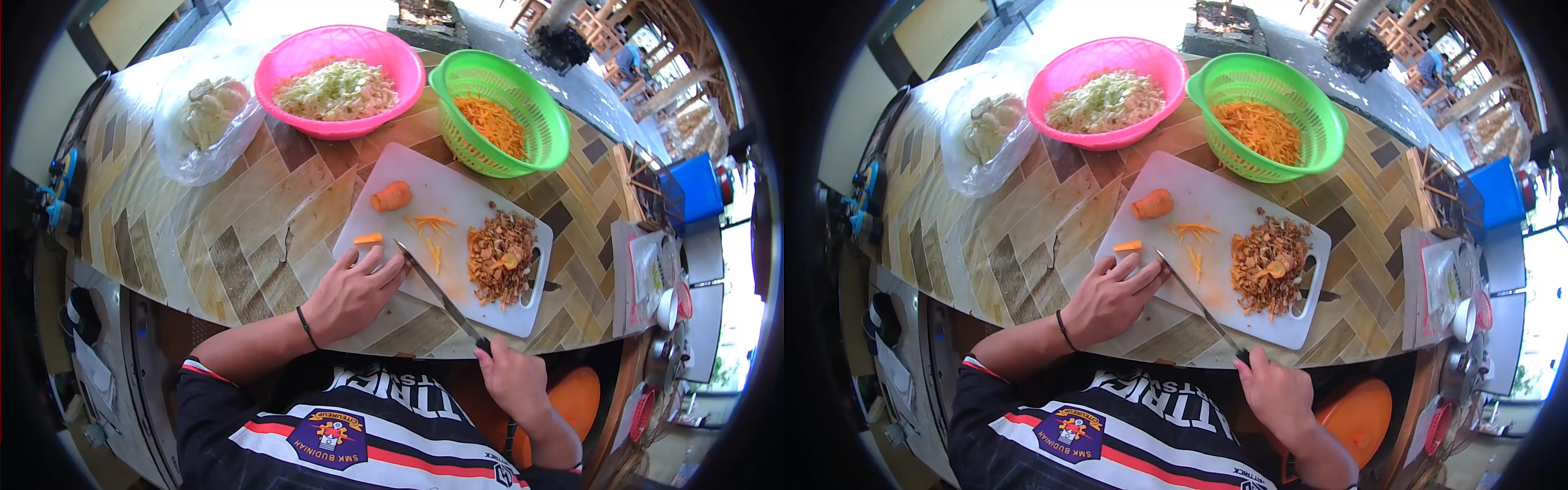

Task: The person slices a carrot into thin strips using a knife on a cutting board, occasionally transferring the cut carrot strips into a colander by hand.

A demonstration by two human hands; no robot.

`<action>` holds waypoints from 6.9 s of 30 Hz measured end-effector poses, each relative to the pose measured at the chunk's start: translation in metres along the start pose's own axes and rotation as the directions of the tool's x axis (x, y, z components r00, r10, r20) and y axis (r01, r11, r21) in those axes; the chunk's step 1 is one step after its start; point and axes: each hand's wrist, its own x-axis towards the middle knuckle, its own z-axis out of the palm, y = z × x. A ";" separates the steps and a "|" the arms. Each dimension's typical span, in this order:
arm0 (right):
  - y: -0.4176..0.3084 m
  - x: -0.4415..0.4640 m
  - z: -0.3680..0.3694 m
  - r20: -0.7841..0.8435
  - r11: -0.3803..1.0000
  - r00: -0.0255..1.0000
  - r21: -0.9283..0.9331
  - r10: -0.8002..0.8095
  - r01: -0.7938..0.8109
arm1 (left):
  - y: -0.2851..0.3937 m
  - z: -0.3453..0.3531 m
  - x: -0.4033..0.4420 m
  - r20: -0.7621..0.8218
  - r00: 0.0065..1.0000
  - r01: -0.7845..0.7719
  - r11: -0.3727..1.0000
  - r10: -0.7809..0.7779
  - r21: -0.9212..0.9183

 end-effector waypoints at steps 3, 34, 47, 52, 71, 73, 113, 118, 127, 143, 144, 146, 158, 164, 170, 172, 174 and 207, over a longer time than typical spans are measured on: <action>-0.006 0.007 -0.007 0.005 1.000 1.000 -0.007 0.026 -0.026 | 0.003 -0.003 0.002 0.004 1.000 0.016 1.000 -0.016 -0.015; -0.027 -0.007 -0.035 0.209 0.972 0.959 0.095 0.193 -0.216 | -0.012 -0.008 0.005 0.002 0.998 0.061 0.993 -0.061 -0.100; -0.035 0.011 -0.044 0.118 0.989 0.983 0.033 0.138 -0.143 | -0.012 -0.012 0.009 0.039 0.998 0.060 0.989 -0.056 -0.131; -0.022 0.017 -0.051 0.118 0.989 0.987 0.080 0.111 -0.121 | -0.011 -0.011 0.009 0.020 0.998 0.067 0.989 -0.064 -0.134; -0.005 -0.016 -0.022 0.054 0.947 0.987 0.278 0.152 -0.161 | -0.021 0.009 0.027 -0.197 0.938 0.264 0.955 -0.287 -0.134; -0.004 -0.016 -0.021 0.026 0.948 0.988 0.280 0.150 -0.151 | -0.023 0.008 0.026 -0.198 0.940 0.250 0.956 -0.278 -0.154; 0.007 -0.028 -0.044 0.138 0.904 0.956 0.315 0.259 -0.290 | -0.024 -0.004 0.024 -0.138 0.963 0.209 0.965 -0.231 -0.159; 0.012 -0.035 -0.022 0.059 0.831 0.949 0.469 0.310 -0.301 | -0.034 0.000 0.037 -0.011 0.990 0.136 0.986 -0.137 -0.099; 0.015 -0.051 0.023 -0.001 0.615 0.908 0.736 0.419 -0.283 | -0.032 0.011 0.048 -0.025 0.995 0.091 0.979 -0.097 -0.180; 0.027 -0.030 0.034 -0.025 0.567 0.944 0.805 0.329 -0.176 | -0.024 0.000 0.067 0.128 0.982 0.142 0.989 -0.136 -0.042; 0.027 -0.028 0.036 -0.024 0.547 0.942 0.819 0.334 -0.173 | -0.024 -0.001 0.068 0.145 0.982 0.121 0.993 -0.118 -0.012; 0.029 -0.025 0.041 -0.024 0.508 0.939 0.846 0.344 -0.164 | -0.025 0.000 0.071 0.152 0.986 0.073 0.997 -0.071 -0.007; 0.036 -0.016 0.050 -0.031 0.417 0.948 0.902 0.318 -0.111 | -0.031 0.006 0.102 0.050 0.998 -0.025 0.997 0.029 -0.075; 0.041 -0.015 0.057 -0.010 0.396 0.952 0.911 0.305 -0.118 | -0.032 -0.031 0.148 -0.166 0.979 -0.141 0.983 0.121 -0.117; 0.042 -0.012 0.058 0.069 0.309 0.947 0.935 0.314 -0.171 | -0.052 -0.029 0.249 -0.214 0.977 -0.060 0.980 0.019 -0.188; 0.043 -0.015 0.062 0.055 0.324 0.947 0.932 0.317 -0.163 | -0.053 -0.024 0.265 0.078 0.985 0.171 0.953 -0.156 -0.251; 0.044 -0.016 0.066 0.067 0.298 0.943 0.939 0.326 -0.169 | -0.060 -0.018 0.266 -0.048 0.996 0.067 0.981 -0.077 -0.181; -0.002 -0.050 0.026 0.120 0.552 0.931 0.776 0.346 -0.305 | -0.041 -0.002 0.087 0.151 0.914 -0.334 0.909 0.377 -0.249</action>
